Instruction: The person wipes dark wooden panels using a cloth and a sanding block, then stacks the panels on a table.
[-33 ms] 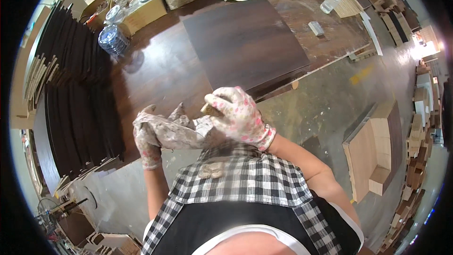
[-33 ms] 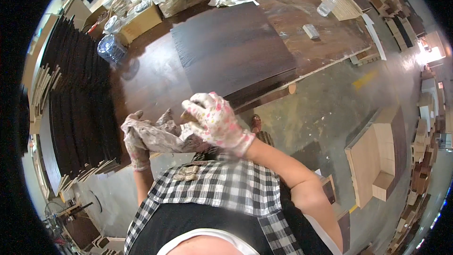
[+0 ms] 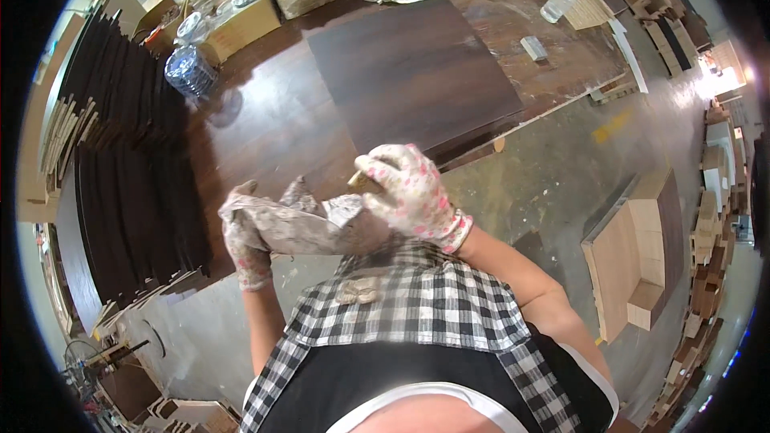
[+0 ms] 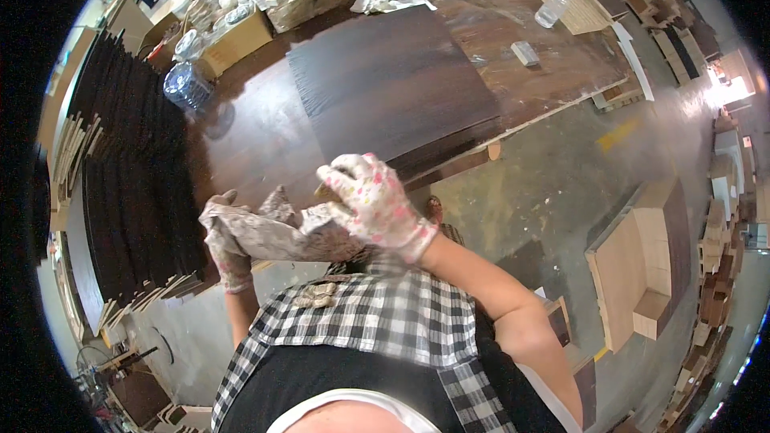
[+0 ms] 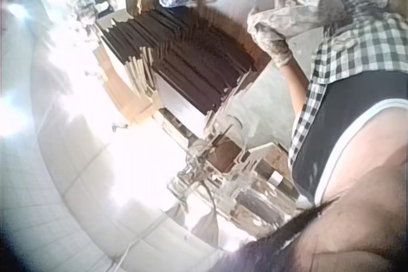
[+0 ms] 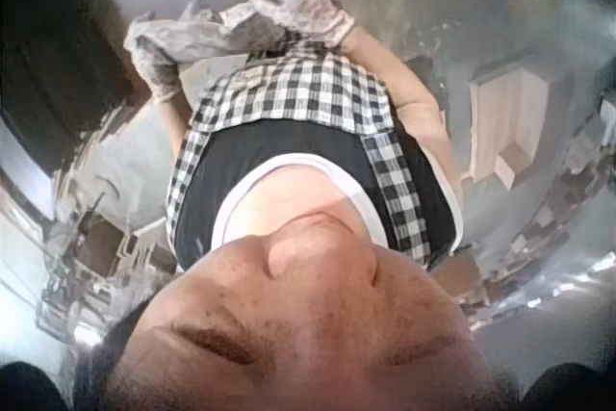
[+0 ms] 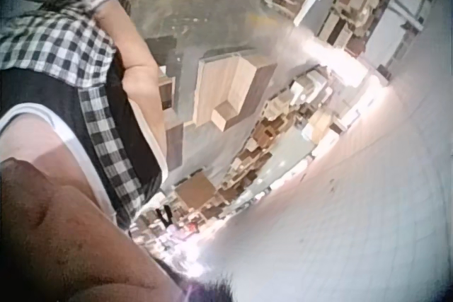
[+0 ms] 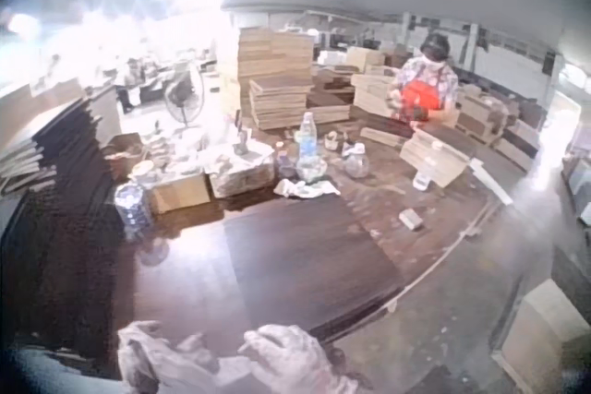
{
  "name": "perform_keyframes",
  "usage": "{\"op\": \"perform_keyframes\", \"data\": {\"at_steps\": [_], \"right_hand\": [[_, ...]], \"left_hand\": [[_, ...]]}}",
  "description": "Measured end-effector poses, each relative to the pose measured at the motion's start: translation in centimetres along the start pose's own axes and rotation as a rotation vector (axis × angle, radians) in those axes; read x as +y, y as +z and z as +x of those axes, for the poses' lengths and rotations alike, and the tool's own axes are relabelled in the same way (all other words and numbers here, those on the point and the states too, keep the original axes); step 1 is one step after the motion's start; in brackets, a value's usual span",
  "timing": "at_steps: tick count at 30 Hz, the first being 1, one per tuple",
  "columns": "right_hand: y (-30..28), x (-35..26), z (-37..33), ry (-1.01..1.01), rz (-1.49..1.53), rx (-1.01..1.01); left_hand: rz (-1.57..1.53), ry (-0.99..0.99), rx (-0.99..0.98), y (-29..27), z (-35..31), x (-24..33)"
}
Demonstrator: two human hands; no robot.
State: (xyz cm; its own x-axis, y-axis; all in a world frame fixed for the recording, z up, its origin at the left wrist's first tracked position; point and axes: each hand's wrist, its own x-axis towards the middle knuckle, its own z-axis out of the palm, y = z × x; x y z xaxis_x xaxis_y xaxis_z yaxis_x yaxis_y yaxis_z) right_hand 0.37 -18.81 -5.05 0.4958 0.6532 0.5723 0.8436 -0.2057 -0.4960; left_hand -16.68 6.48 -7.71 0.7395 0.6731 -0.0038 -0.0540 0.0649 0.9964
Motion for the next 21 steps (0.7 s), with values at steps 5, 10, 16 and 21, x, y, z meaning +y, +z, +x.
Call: {"op": "perform_keyframes", "data": {"at_steps": [5,10,16,21], "right_hand": [[-7.2,7.1,-2.3,0.241,-0.168,0.219],[-16.5,16.8,-5.0,0.462,-0.426,0.426],[-17.7,20.8,-6.3,0.561,-0.066,0.516],[-18.0,23.2,-8.1,0.538,0.150,0.524]], "left_hand": [[-0.256,0.070,0.157,0.1,2.2,0.6],[-0.517,0.253,0.006,1.4,6.6,5.7],[0.094,0.373,0.058,14.0,9.4,9.9],[1.403,0.509,-0.479,23.1,12.3,3.6]]}}
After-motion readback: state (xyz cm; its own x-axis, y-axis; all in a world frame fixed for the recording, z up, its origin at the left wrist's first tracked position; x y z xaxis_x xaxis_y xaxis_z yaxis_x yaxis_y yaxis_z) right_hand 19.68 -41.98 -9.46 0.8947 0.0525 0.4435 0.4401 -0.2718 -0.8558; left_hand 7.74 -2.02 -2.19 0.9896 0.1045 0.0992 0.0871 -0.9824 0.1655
